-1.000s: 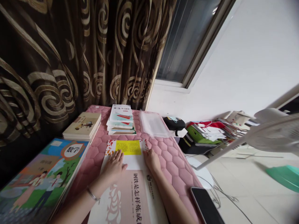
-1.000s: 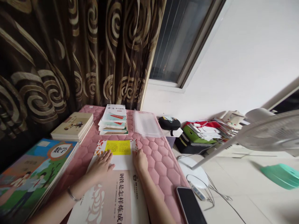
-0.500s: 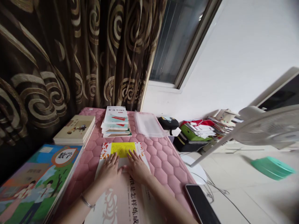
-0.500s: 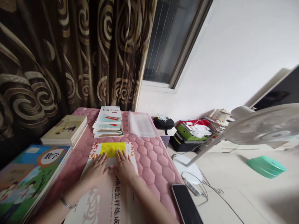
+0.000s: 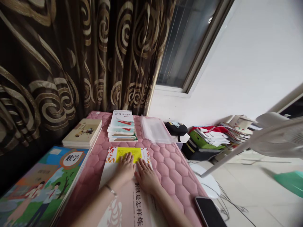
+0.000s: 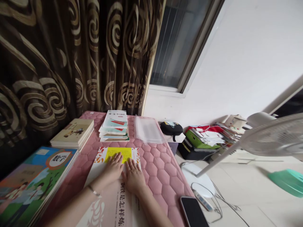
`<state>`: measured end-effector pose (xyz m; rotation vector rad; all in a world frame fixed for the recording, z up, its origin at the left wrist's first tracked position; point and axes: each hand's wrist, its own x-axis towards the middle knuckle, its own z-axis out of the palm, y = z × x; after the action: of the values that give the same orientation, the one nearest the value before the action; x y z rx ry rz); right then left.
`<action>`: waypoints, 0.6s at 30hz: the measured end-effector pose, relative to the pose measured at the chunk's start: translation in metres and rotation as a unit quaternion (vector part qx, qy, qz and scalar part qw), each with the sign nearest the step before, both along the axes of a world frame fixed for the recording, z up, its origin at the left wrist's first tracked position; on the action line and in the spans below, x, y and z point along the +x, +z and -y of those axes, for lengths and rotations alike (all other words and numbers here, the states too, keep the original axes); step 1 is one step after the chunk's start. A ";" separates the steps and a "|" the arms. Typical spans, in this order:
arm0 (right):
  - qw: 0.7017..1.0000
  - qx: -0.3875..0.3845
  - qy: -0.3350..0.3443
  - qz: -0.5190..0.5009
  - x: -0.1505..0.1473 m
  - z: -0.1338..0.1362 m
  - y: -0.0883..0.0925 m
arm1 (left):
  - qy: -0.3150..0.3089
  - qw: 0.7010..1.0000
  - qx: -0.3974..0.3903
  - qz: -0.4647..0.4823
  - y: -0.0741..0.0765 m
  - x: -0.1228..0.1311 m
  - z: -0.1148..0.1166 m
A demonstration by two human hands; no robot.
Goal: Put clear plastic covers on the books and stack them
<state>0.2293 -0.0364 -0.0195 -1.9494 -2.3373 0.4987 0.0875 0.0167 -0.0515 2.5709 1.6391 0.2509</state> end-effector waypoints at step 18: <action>0.999 0.017 0.015 -0.034 -0.041 -0.044 0.018 | 0.081 0.995 0.051 0.010 -0.021 -0.043 -0.039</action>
<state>0.1883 0.0081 -0.0019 -1.8569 -2.3208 0.5157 0.0446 0.0561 -0.0725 2.4984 1.8768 0.3809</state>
